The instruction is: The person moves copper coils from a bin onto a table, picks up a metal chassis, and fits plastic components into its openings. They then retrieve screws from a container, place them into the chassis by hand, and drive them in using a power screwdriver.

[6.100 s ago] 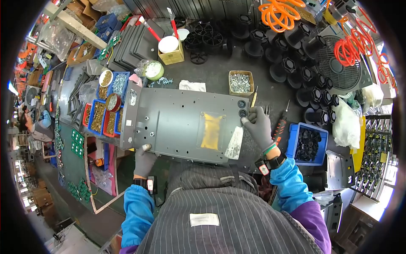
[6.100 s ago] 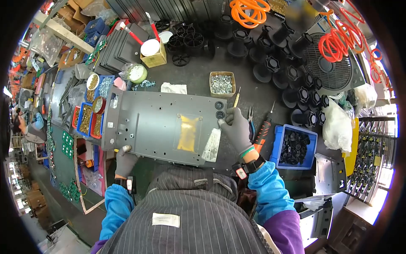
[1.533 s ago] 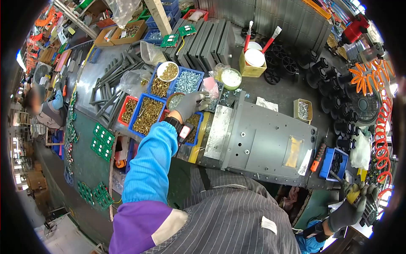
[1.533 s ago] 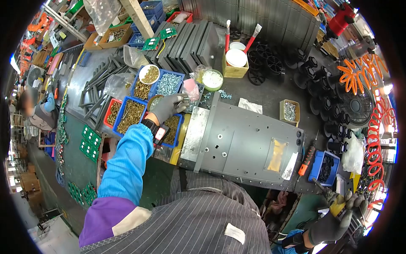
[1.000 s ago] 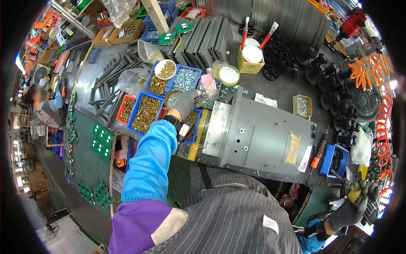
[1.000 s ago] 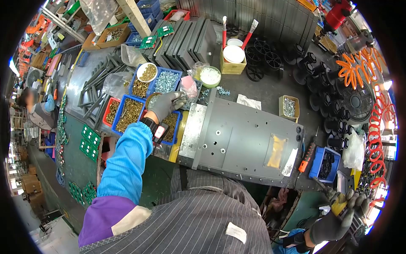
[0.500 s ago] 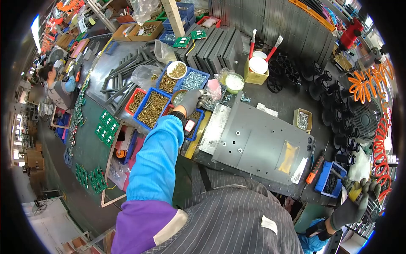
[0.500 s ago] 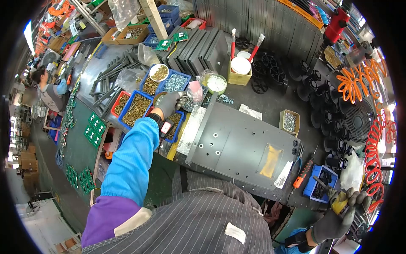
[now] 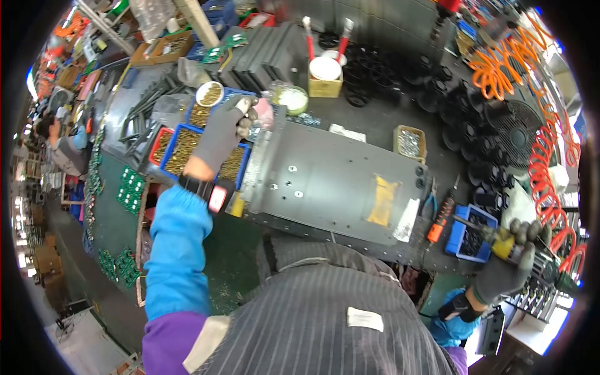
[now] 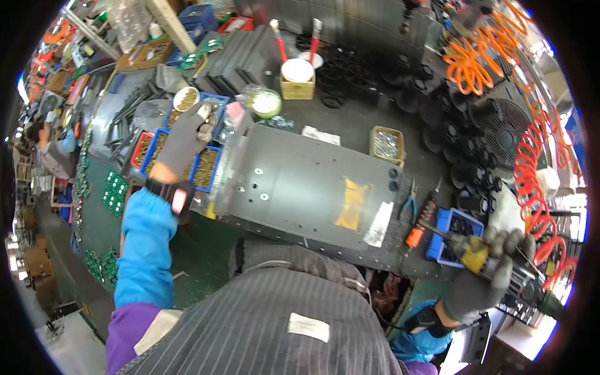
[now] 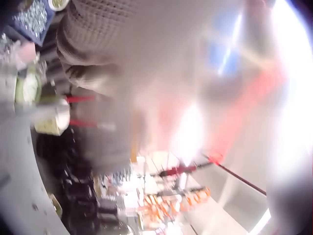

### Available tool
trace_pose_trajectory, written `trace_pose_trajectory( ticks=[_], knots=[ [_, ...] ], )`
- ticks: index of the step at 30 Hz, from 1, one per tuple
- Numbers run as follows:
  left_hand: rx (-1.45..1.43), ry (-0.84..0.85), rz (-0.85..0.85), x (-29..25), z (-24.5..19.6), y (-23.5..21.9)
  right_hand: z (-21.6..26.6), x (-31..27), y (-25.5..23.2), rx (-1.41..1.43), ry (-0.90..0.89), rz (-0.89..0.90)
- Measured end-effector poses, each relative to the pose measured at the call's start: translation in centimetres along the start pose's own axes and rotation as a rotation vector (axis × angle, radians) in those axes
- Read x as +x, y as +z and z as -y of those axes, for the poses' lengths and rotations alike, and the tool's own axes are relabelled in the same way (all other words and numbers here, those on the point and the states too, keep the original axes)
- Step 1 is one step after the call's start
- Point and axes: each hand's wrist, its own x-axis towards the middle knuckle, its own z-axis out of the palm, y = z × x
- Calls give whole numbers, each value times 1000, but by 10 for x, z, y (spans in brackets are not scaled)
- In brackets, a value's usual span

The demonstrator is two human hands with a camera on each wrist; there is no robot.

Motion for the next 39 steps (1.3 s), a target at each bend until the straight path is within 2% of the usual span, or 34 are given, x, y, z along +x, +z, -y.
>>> trace_pose_trajectory(
  ticks=[1,3,5,6,8,10,13,16,20,23,25,26,29,34,37,39],
  knots=[
    [177,26,0,-30,-15,45,-2,-1,7,35,59,26],
    [395,-43,136,-68,3,105,-17,5,14,79,-5,202],
    [694,311,258,-82,79,133,-27,0,25,38,16,118],
    [759,313,258,-83,108,149,-30,1,25,98,45,176],
    [825,311,260,-80,146,157,-39,1,27,97,29,165],
    [1173,490,177,-75,162,157,-40,-1,33,122,69,210],
    [1225,545,181,-72,170,153,-47,-1,37,131,77,267],
    [1194,616,110,-72,166,153,-51,-1,46,135,109,281],
    [1118,544,46,-78,158,151,-55,-4,53,163,178,285],
    [1021,630,-38,-87,145,158,-60,-5,66,150,184,278],
    [270,-205,138,-109,108,176,-65,-9,79,168,167,276],
    [142,-247,181,-116,102,184,-67,-11,82,176,169,267],
    [72,-291,231,-127,89,198,-75,-12,85,322,180,331],
    [24,-296,282,-131,81,202,-77,-15,93,305,206,313],
    [-12,-254,269,-132,81,197,-78,-18,103,213,198,234],
    [56,-123,278,-129,86,195,-80,-20,103,257,219,191]
  ],
)
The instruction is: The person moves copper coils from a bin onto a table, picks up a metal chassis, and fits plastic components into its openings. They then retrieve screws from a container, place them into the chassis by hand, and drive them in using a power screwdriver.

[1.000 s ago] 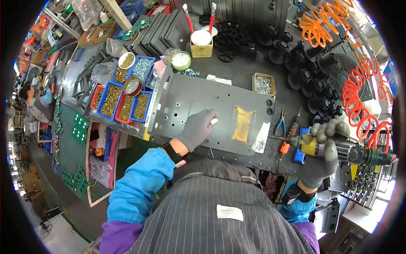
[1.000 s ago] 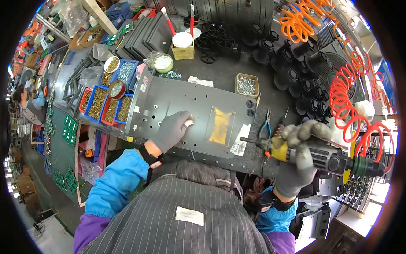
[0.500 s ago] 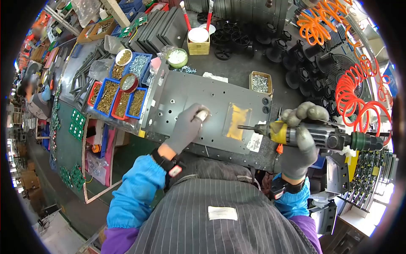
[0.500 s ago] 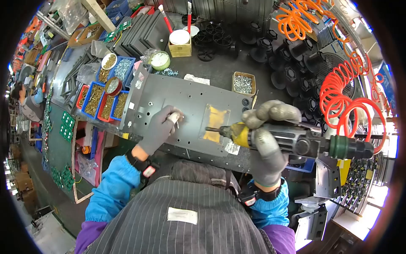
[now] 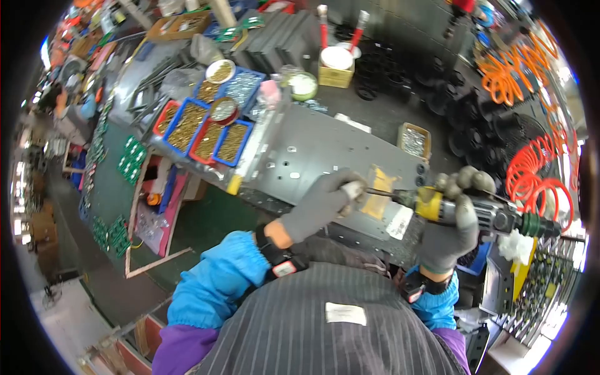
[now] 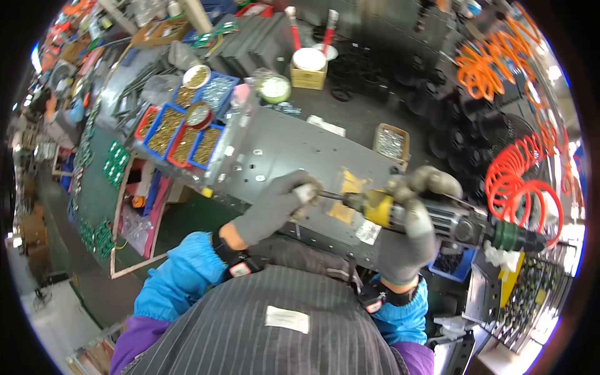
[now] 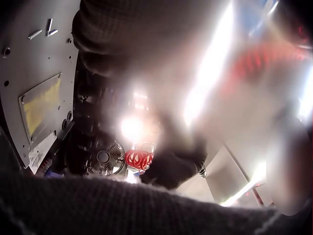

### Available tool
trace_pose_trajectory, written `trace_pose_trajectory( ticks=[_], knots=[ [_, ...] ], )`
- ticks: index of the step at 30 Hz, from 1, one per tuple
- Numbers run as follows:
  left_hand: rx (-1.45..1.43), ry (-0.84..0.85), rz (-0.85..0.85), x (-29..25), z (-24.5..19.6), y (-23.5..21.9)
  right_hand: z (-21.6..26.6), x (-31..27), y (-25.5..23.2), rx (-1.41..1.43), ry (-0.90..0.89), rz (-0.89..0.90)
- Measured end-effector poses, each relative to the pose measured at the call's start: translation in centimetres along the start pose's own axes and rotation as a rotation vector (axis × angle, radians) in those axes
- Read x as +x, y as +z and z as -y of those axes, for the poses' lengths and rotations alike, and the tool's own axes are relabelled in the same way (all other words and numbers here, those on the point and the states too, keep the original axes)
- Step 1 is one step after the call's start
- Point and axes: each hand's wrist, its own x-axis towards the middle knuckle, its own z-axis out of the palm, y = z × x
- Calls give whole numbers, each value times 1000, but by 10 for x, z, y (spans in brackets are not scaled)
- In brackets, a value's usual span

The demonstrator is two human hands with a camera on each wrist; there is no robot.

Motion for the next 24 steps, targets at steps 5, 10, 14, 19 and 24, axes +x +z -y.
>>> trace_pose_trajectory(
  ticks=[5,10,14,19,24],
  knots=[
    [262,221,-208,-28,-24,-28,-1,2,1,-47,-6,30],
    [373,446,-857,-83,-39,-148,7,4,0,-139,-32,-31],
    [844,274,-989,-96,83,-249,8,9,-2,-160,-53,-64],
    [1138,-35,-906,-77,171,-259,10,7,11,-100,-26,-65],
    [1169,-80,-978,-61,186,-259,10,9,18,-192,-73,-30]
  ],
)
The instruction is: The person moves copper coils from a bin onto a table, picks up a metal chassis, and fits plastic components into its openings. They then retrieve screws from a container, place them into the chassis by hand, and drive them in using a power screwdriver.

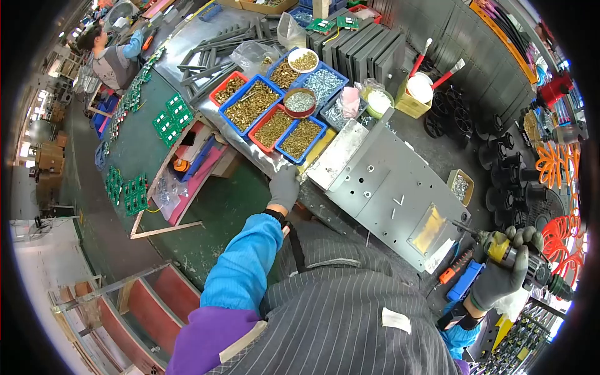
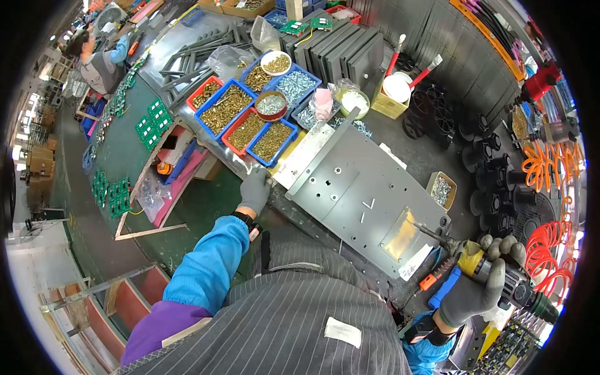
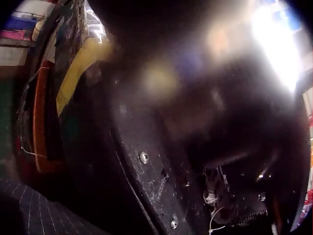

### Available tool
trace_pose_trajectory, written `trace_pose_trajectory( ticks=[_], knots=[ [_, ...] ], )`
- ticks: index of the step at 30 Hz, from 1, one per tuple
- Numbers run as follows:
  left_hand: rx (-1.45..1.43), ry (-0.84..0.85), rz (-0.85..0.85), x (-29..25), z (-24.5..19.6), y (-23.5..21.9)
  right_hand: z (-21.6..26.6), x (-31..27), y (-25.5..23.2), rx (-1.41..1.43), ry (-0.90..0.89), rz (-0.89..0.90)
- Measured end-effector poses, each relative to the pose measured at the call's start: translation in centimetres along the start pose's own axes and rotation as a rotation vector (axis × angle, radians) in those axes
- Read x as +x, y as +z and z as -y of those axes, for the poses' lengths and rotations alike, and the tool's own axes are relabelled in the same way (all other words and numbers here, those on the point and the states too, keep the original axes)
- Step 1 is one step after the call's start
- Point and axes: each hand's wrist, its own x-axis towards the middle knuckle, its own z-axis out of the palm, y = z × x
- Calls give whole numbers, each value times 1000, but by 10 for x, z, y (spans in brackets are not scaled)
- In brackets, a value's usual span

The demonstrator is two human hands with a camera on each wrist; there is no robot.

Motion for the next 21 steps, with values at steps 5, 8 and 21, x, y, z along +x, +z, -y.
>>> trace_pose_trajectory(
  ticks=[5,8,21],
  knots=[
    [122,60,13,5,0,3,3,-1,2,-13,-5,-24],
    [128,37,33,3,-4,-6,2,1,-10,20,-29,20],
    [-1014,261,330,-39,-226,-140,11,5,-41,-16,-96,-115]
  ],
)
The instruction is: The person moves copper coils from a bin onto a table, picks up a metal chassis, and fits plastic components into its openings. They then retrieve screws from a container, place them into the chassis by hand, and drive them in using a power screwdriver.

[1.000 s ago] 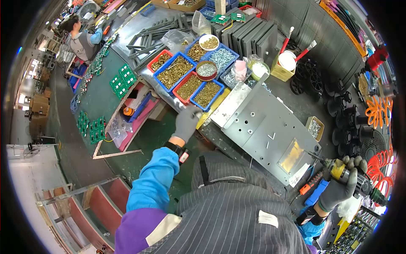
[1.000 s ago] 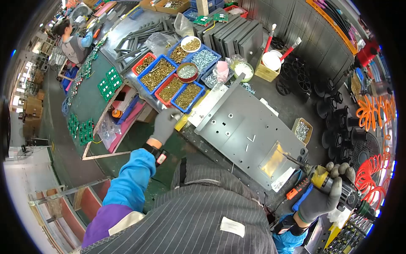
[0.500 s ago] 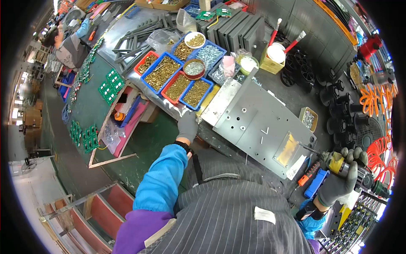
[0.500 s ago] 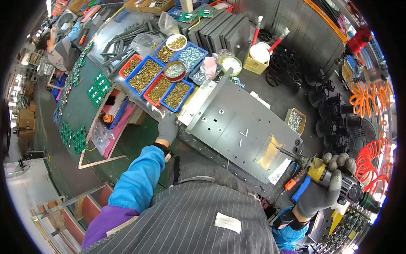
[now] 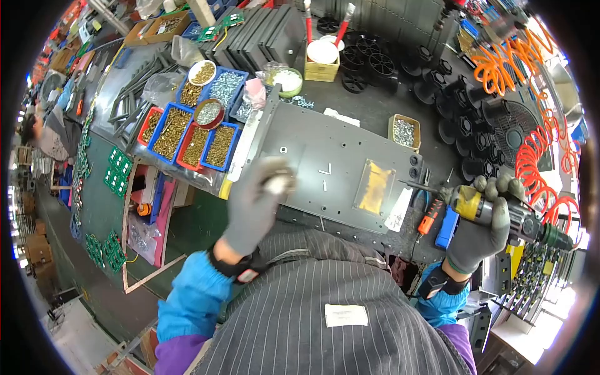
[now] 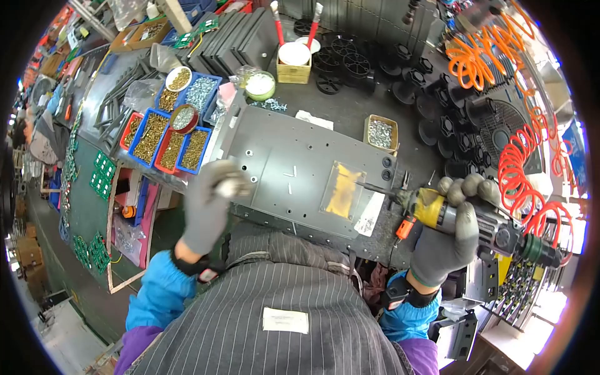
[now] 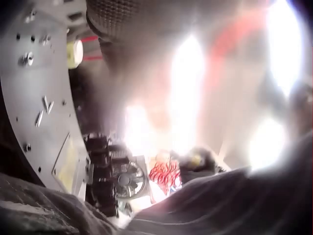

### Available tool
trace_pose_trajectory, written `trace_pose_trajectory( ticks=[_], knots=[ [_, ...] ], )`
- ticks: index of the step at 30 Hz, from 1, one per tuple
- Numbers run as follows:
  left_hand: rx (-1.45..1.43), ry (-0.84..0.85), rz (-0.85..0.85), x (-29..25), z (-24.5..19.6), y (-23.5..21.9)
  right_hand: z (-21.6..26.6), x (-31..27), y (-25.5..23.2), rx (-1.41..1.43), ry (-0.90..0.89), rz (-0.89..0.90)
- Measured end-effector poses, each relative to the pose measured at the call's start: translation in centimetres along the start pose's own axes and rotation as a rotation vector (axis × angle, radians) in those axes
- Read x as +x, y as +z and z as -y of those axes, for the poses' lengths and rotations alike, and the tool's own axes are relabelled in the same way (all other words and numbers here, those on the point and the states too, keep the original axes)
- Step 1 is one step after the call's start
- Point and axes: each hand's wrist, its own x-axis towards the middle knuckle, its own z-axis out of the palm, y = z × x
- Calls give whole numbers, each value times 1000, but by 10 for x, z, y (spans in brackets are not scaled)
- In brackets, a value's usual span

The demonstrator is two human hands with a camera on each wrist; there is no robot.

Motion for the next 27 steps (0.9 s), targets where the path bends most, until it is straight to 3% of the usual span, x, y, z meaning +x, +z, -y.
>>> trace_pose_trajectory(
  ticks=[3,4,6,7,9,22,27],
  knots=[
    [-45,-142,276,34,43,64,3,-2,-7,35,2,15],
    [-41,-144,287,44,56,75,3,-2,-10,42,5,45],
    [417,192,331,58,76,92,10,-6,-16,56,4,37],
    [421,196,344,66,82,97,13,-9,-21,70,12,38],
    [631,417,292,77,91,104,16,-12,-37,32,-17,-3],
    [1046,438,423,78,101,115,17,-8,-73,-8,-15,-119],
    [1037,641,468,76,115,112,7,-5,-70,41,-23,-139]
  ],
)
